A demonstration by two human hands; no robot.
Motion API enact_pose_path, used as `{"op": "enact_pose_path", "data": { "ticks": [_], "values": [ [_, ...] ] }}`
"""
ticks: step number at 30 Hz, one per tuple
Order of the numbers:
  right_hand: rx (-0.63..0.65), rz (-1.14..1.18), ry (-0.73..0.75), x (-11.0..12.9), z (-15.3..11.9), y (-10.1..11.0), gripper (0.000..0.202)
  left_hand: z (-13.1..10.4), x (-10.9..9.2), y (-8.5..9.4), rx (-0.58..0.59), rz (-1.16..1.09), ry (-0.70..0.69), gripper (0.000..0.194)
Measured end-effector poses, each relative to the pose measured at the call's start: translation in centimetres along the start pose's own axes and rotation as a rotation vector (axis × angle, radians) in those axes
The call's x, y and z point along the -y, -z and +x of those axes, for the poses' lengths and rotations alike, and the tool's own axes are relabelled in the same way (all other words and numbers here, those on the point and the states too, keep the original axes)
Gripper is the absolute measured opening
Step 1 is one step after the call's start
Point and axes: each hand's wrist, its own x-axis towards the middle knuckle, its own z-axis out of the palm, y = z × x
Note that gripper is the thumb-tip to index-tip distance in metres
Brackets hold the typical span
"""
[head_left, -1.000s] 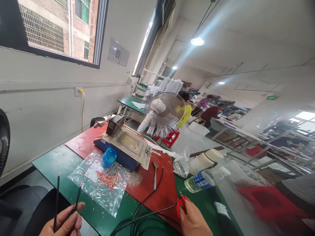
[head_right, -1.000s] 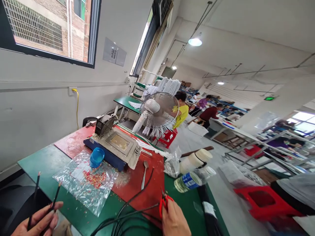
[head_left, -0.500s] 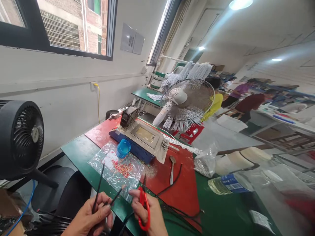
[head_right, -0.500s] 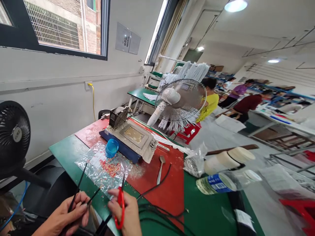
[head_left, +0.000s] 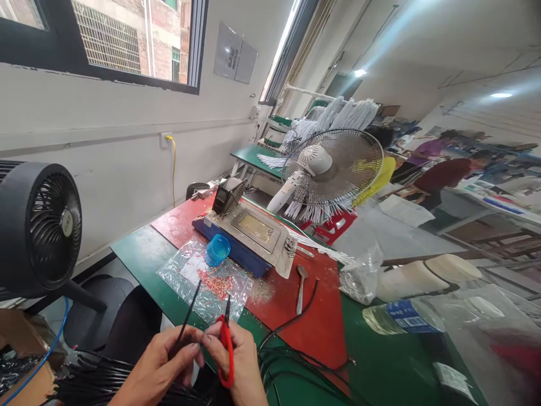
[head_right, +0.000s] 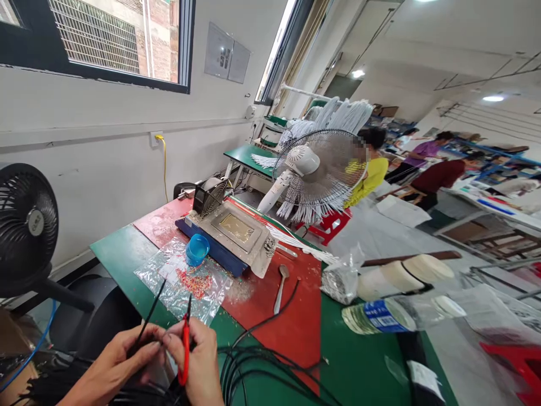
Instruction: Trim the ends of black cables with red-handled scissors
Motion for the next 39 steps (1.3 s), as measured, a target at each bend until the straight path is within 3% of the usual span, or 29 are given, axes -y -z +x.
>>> {"op": "enact_pose_path", "data": {
  "ticks": [3,5,7,10,13,17,26,33,39],
  "values": [
    [0.021,0.525,-0.274,-0.3,0.2,-1.1,0.039,0.7,-0.3,-0.8,-0.066,-0.077,-0.009,0.035],
    [0.017,0.651,-0.351,-0.9,0.5,-1.3,0.045,1.1,0.0,-0.9,-0.12,-0.068,0.002,0.038],
    [-0.009,0.553,-0.318,-1.4,0.8,-0.9,0.047,1.6,0.7,-0.7,-0.184,-0.067,0.043,0.043],
    [-0.02,0.165,-0.077,-1.8,0.7,0.9,0.056,2.2,2.0,-0.1,-0.285,-0.137,0.082,0.05],
    [0.114,-0.243,0.129,-2.0,-0.2,2.7,0.054,2.7,2.7,0.2,-0.326,-0.21,0.07,0.053],
    [0.193,-0.513,0.161,-2.7,-1.4,2.8,0.046,2.9,2.3,0.0,-0.306,-0.243,0.08,0.054],
    [0.233,-0.733,0.109,-2.0,-0.9,2.6,0.035,2.7,0.3,-0.7,-0.316,-0.102,0.056,0.049],
    [0.232,-0.745,0.085,-1.6,-0.8,2.8,0.032,3.1,0.0,-0.4,-0.296,-0.061,0.059,0.044],
    [0.16,-0.769,0.038,-2.2,-0.2,2.9,0.044,4.0,0.0,-0.6,-0.271,-0.049,0.054,0.047]
  ]
}}
